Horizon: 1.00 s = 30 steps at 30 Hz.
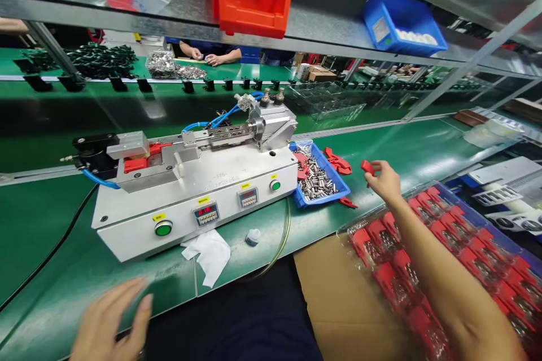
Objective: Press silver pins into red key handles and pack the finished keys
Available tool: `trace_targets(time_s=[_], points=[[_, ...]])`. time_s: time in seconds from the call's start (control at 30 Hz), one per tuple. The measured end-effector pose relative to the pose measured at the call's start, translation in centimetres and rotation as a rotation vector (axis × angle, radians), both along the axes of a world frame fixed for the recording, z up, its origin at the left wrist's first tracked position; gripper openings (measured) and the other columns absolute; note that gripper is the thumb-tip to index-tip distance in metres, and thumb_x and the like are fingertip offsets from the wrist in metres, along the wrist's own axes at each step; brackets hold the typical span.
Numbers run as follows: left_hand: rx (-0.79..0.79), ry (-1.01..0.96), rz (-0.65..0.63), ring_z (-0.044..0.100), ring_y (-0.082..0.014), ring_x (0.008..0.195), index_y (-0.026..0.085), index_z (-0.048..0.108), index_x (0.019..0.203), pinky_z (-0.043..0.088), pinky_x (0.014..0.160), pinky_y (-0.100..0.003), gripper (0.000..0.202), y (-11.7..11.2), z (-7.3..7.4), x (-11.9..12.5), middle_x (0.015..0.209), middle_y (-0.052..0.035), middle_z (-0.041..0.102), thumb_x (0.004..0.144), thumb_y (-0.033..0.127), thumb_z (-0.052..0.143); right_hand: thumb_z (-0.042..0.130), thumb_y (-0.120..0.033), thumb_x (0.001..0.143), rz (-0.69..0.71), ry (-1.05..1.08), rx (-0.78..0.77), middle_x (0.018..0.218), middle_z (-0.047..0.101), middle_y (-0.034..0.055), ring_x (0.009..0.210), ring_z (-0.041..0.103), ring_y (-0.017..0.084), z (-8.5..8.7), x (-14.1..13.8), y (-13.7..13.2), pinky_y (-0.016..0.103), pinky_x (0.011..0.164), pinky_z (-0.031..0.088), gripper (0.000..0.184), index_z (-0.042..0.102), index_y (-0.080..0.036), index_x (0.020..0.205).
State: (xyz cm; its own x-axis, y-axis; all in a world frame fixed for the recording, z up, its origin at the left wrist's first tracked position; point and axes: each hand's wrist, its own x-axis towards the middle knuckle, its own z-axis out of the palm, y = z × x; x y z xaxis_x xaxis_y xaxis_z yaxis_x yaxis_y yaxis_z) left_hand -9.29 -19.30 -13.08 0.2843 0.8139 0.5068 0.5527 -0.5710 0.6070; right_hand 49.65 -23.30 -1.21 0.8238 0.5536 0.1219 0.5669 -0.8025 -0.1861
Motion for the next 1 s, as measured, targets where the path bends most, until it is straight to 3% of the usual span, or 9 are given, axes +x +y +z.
trace_targets(time_s=[0.1,0.2,0.27,0.3,0.4,0.57,0.7,0.83,1.0], points=[[-0.134,-0.131,-0.196,0.071,-0.0265,0.102,0.027,0.068,0.118,0.057,0.090,-0.041,0.020,-1.8,-1.4,4.6,0.110,-0.0073,0.074,0.100,0.024,0.062,0.062,-0.026,0.093,0.264,0.063,0.115,0.129,0.070,0.0155,0.102,0.072,0.022,0.9,-6.1,-2.1,0.032,0.086,0.057,0.042,0.063,-0.018,0.134],[-0.545,-0.342,-0.539,0.070,-0.0262,0.103,0.024,0.059,0.139,0.058,0.090,-0.039,0.046,-4.0,-1.3,10.0,0.121,-0.0118,0.072,0.101,0.051,0.058,0.070,-0.021,0.087,0.983,0.211,0.320,0.113,0.078,0.0084,0.100,0.075,0.025,-0.1,-13.9,-5.9,0.037,0.090,0.061,0.037,0.071,-0.029,0.124],[-0.793,-0.435,-0.740,0.069,-0.0258,0.096,0.019,0.051,0.148,0.057,0.085,-0.038,0.070,-5.2,-0.9,12.8,0.125,-0.0164,0.070,0.097,0.067,0.055,0.066,-0.015,0.090,1.251,0.351,0.285,0.113,0.080,0.0060,0.099,0.077,0.024,-1.5,-18.9,-8.2,0.036,0.088,0.063,0.044,0.070,-0.034,0.130],[-0.884,-0.434,-0.786,0.068,-0.0252,0.092,0.018,0.055,0.145,0.057,0.084,-0.037,0.070,-5.6,-0.8,13.8,0.120,-0.0159,0.072,0.097,0.069,0.055,0.065,-0.015,0.091,1.283,0.416,0.248,0.114,0.080,0.0052,0.098,0.077,0.024,-2.3,-21.1,-8.9,0.037,0.090,0.063,0.043,0.070,-0.035,0.129],[-1.067,-0.433,-0.711,0.065,-0.0229,0.085,0.018,0.070,0.124,0.053,0.083,-0.035,0.053,-6.1,-0.8,14.4,0.097,-0.0093,0.074,0.099,0.062,0.055,0.068,-0.022,0.093,1.177,0.617,0.244,0.123,0.077,0.0073,0.102,0.076,0.025,-5.1,-25.8,-9.0,0.039,0.091,0.064,0.039,0.071,-0.033,0.131],[-1.224,-0.713,-0.301,0.063,-0.0216,0.085,0.015,0.076,0.116,0.049,0.080,-0.030,0.045,-3.9,-1.3,10.8,0.091,-0.0082,0.074,0.094,0.054,0.067,0.074,-0.040,0.089,0.676,0.598,0.563,0.122,0.070,0.0125,0.098,0.070,0.026,-9.6,-27.7,-4.1,0.042,0.082,0.063,0.047,0.065,-0.026,0.133],[-1.155,-0.939,-0.053,0.061,-0.0210,0.095,0.017,0.081,0.106,0.048,0.085,-0.029,0.033,-2.6,-0.7,8.3,0.099,-0.0067,0.073,0.087,0.044,0.078,0.070,-0.040,0.090,0.712,0.559,0.532,0.122,0.067,0.0127,0.114,0.065,0.030,-12.3,-28.3,0.3,0.049,0.097,0.057,0.027,0.068,-0.024,0.111],[-1.066,-0.987,0.065,0.055,-0.0156,0.075,0.016,0.080,0.108,0.044,0.067,-0.026,0.035,-2.5,0.0,8.0,0.088,-0.0053,0.071,0.087,0.043,0.078,0.066,-0.040,0.095,0.755,0.850,0.607,0.123,0.068,0.0117,0.120,0.065,0.029,-12.3,-28.8,1.5,0.050,0.105,0.052,0.023,0.061,-0.026,0.112],[-1.007,-1.015,0.104,0.066,-0.0237,0.098,0.017,0.079,0.113,0.052,0.081,-0.029,0.039,-2.9,0.1,8.8,0.109,-0.0099,0.077,0.088,0.046,0.078,0.074,-0.045,0.090,0.838,0.978,0.478,0.105,0.071,0.0083,0.094,0.068,0.025,-9.9,-28.9,0.1,0.039,0.084,0.057,0.030,0.068,-0.026,0.112]])
